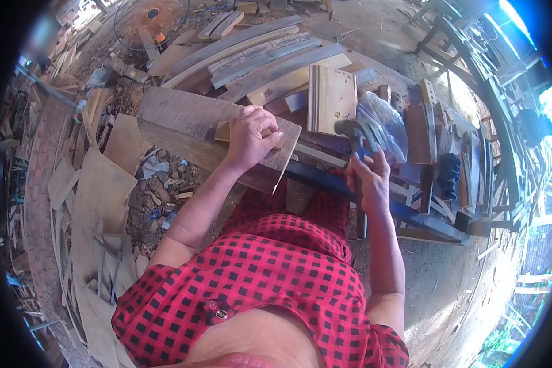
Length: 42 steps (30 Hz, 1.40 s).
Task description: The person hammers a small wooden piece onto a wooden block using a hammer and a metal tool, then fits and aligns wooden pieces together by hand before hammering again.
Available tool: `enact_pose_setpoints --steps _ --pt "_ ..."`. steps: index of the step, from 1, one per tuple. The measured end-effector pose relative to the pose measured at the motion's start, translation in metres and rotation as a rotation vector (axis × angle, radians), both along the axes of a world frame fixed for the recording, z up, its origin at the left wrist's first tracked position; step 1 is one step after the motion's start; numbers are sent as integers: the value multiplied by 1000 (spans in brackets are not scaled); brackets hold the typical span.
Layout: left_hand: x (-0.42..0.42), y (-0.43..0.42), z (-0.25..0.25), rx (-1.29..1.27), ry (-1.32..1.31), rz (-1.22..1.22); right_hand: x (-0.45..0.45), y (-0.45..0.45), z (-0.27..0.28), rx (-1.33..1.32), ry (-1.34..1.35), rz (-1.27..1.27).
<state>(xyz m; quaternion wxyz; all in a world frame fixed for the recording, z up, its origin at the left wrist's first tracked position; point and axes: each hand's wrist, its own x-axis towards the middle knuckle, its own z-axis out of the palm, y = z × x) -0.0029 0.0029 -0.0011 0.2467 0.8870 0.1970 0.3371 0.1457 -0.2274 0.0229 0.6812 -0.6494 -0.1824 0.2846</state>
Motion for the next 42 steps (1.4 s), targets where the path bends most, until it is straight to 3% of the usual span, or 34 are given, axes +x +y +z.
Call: enact_pose_setpoints --steps 6,10,20,28,34,40,42 --pt "3 3 -6 -6 -62 -10 -19 43 37 79 -53 319" --pt "0 3 -4 -56 -63 -4 -24 64 41 -109 -233 426" --pt "4 7 -9 -89 -10 16 -27 72 44 -279 -318 450" --pt "2 7 -10 -82 -36 -3 -26 72 60 -215 -285 394" --pt "4 7 -11 -84 2 37 -27 76 57 -323 -291 442" --pt "2 9 -12 -80 -49 -35 -29 75 62 -155 -283 375" --pt "3 8 -10 -98 17 17 -28 75 55 -264 -281 369"
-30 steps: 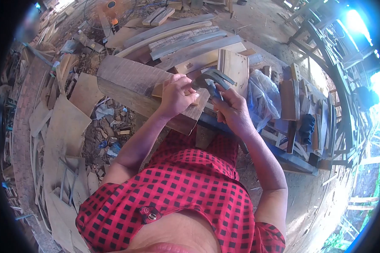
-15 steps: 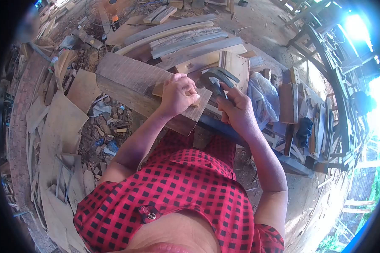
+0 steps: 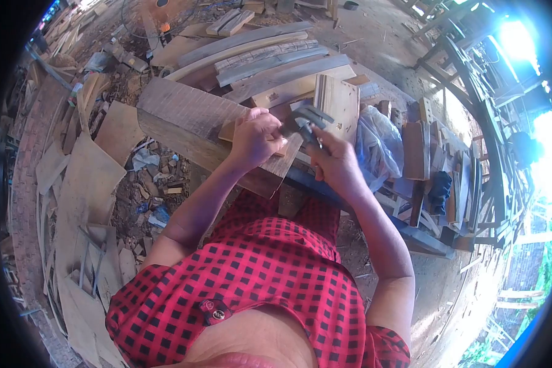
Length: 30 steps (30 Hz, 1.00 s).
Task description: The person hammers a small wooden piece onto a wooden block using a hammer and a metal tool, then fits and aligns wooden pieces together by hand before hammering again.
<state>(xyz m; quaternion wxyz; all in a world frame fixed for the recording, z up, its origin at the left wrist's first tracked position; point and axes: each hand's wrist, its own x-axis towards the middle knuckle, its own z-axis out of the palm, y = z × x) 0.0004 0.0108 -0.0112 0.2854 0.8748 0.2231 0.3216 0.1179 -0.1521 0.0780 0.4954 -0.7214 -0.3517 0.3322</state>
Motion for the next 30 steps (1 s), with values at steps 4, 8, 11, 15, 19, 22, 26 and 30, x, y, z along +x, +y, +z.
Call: enact_pose_setpoints --steps 4,8,11,15,19,22,26,30 --pt "-1 0 0 -4 -45 8 5 -1 -1 -49 9 58" --pt "-3 1 -1 29 -78 -52 2 -9 12 211 51 22" --pt "-5 2 1 0 -67 -63 9 -12 3 316 -107 61" --pt "-10 5 13 -44 3 -86 9 -14 -6 49 -104 31" --pt "-13 19 8 -72 57 -226 2 -7 13 160 -137 54" --pt "-16 19 13 -115 109 -270 -5 1 36 61 -140 79" --pt "-25 9 20 121 170 -122 -5 10 39 -50 -181 118" --pt "-26 13 15 102 139 -104 -7 12 41 -1 -158 114"
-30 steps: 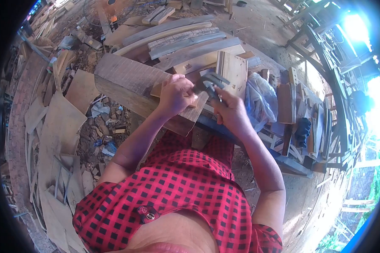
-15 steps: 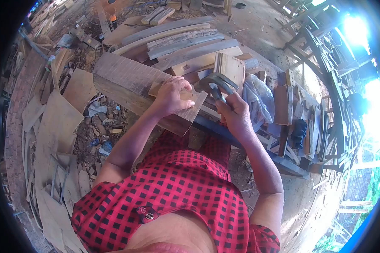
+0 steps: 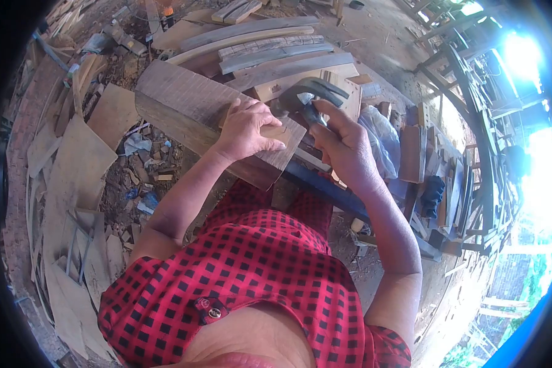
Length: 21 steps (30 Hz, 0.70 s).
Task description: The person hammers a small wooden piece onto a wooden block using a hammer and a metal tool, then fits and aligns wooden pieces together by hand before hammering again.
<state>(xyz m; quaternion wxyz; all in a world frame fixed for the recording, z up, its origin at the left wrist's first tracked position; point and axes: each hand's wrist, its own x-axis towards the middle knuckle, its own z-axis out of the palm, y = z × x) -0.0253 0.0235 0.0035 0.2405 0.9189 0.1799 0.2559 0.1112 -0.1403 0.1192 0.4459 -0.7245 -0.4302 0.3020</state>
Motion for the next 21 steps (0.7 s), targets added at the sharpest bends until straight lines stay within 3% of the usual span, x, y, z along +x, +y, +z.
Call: enact_pose_setpoints --steps 3,11,14,16,21 --pt "0 -2 3 12 48 35 7 5 -18 -236 -141 14" --pt "2 3 -5 -55 13 -14 6 1 11 28 -40 -35" --pt "1 2 -3 -23 0 10 7 0 -4 14 16 -75" --pt "1 -2 -2 6 -9 30 14 4 -27 -133 -13 -46" --pt "1 2 -3 -5 21 5 18 3 -11 13 188 -65"
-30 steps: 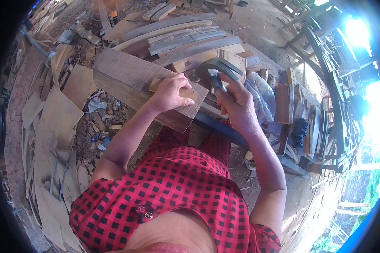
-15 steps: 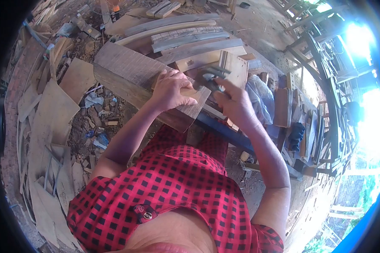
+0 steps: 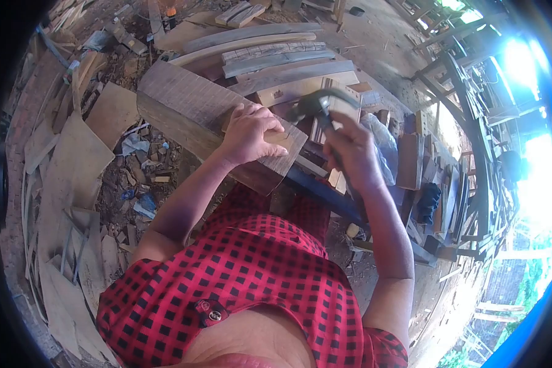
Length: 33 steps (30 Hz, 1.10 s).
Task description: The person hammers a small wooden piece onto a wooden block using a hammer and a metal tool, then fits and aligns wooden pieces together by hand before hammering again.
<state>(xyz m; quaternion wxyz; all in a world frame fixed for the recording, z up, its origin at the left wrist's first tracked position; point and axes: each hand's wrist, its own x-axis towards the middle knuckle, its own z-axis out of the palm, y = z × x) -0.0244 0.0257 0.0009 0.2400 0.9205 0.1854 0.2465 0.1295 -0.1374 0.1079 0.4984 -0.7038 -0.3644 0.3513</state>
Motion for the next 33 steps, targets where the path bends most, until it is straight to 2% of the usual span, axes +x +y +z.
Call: enact_pose_setpoints --steps 3,6,11,13,15,16,17,19,21,23,24,27,29,31,33 --pt "-1 -4 6 -20 39 9 5 -1 13 114 14 -85" --pt "0 -5 8 -71 114 -4 12 -4 9 91 24 -123" --pt "-1 1 13 -140 153 -60 6 -10 0 58 39 -61" --pt "-4 11 17 -153 183 -57 2 -11 -1 119 56 -87" --pt "-10 31 20 -632 -116 -214 2 -15 2 175 80 -105" --pt "-14 38 22 -716 -232 -221 3 -18 6 205 53 -126" --pt "-18 44 24 -715 -226 -219 4 -22 10 234 26 -148" --pt "-25 54 26 -572 -285 -22 4 -28 17 259 35 -146" --pt "-25 51 22 -536 -273 22 4 -32 20 280 30 -162" --pt "-22 35 23 -251 -88 94 6 -32 16 289 10 -131" --pt "-19 31 18 -107 -73 36 7 -31 13 263 -3 -117" --pt "-12 -1 20 27 -23 8 10 -25 2 218 19 -125" --pt "-6 -6 7 -38 -19 4 11 -21 -1 94 76 -63" --pt "-4 -6 2 43 79 -19 17 -16 -8 51 91 -36" --pt "-3 -6 -4 44 42 -9 21 -10 -14 -26 200 11"
